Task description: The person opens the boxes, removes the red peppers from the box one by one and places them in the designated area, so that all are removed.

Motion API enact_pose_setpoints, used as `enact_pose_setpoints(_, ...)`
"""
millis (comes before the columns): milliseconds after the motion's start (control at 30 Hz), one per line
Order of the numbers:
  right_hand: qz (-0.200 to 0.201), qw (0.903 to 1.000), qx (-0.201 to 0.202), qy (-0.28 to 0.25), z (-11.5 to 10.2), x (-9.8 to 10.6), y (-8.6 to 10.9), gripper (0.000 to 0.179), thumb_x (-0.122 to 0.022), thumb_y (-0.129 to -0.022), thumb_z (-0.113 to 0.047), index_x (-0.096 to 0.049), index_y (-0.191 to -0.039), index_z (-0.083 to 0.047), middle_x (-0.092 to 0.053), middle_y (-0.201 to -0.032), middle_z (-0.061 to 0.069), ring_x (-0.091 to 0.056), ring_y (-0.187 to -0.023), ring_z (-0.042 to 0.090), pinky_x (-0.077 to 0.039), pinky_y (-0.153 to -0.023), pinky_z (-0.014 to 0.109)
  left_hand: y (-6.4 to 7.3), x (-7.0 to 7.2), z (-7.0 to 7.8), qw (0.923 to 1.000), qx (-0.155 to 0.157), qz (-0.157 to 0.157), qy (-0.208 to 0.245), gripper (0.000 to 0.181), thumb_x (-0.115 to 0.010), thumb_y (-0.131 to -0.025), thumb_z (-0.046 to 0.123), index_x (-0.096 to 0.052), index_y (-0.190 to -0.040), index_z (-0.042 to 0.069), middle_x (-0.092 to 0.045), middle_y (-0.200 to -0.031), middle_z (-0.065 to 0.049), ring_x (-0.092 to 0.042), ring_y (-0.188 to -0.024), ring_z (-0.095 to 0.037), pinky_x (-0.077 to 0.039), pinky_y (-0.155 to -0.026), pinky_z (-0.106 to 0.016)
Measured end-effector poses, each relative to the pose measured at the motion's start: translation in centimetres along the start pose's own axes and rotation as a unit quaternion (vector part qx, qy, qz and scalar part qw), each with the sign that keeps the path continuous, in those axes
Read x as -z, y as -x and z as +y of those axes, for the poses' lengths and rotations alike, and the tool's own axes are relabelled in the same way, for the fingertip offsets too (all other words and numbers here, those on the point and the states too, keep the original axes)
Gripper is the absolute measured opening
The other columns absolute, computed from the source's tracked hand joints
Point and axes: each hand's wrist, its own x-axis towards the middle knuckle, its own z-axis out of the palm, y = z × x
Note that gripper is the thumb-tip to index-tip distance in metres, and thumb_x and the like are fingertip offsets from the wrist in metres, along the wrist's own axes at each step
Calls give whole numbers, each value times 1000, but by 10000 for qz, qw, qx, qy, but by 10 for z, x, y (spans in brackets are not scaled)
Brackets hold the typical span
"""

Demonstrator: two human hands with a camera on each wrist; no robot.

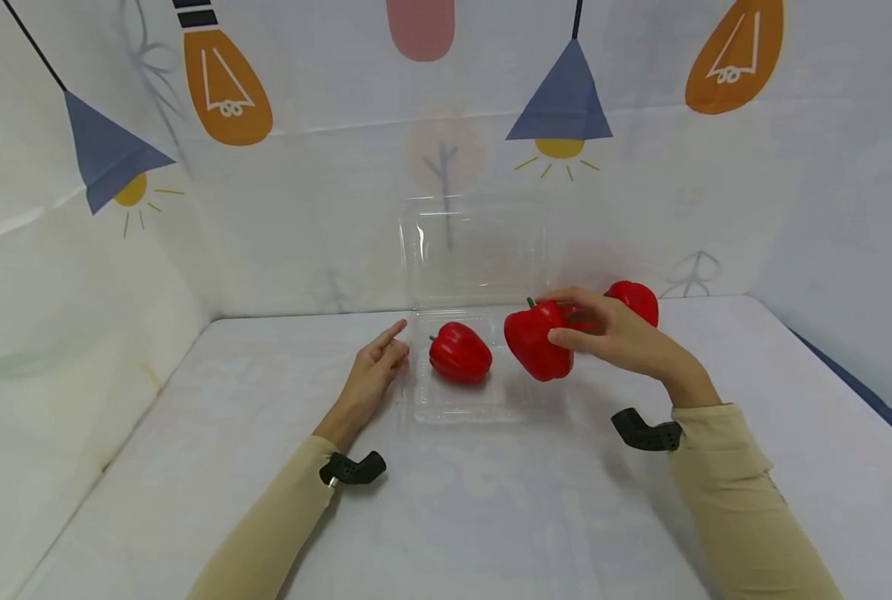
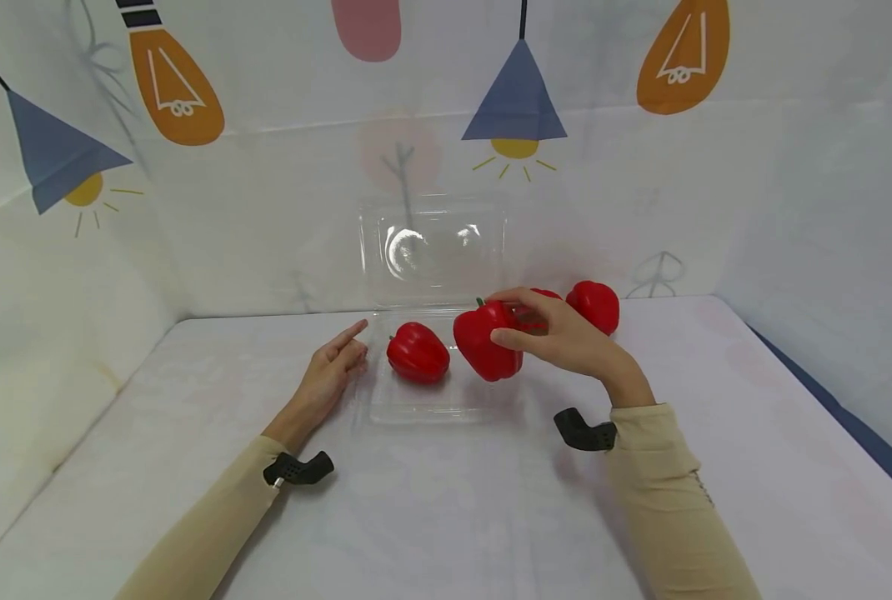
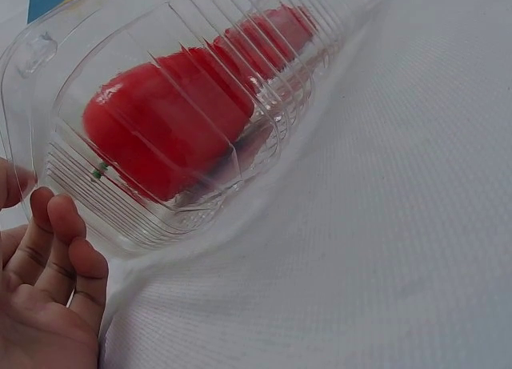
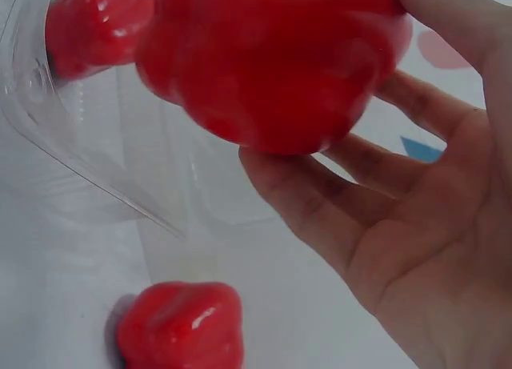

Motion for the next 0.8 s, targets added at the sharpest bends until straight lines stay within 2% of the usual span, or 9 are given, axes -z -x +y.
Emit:
enact_pose_setpoints(300,-129,9994,-276,130,5,7,4,44,-63,-89,-37,-47,-130,-29,-54,-125,1,-50,-118,26,-54,-83,38,0,-1,1,9999,-109,-72,84,49,-51,-97,15,-39,-144,10,-48,-78,7,-46,-72,-4,-38,-63,-17)
enact_pose_setpoints(500,-137,9991,-388,41,9,12,7,46,-61,-90,-37,-45,-131,-24,-52,-127,4,-48,-119,28,-53,-84,38,1,-1,1,9999,-68,-53,71,48,-51,-97,16,-40,-143,12,-48,-78,6,-46,-73,-4,-39,-64,-17)
enact_pose_setpoints(800,180,9980,-593,98,14,21,13,43,-60,-91,-39,-47,-130,-27,-52,-126,0,-49,-116,23,-52,-83,36,2,-1,3,9999,-86,-56,112,49,-51,-97,16,-39,-144,11,-47,-78,5,-45,-71,-6,-36,-62,-18)
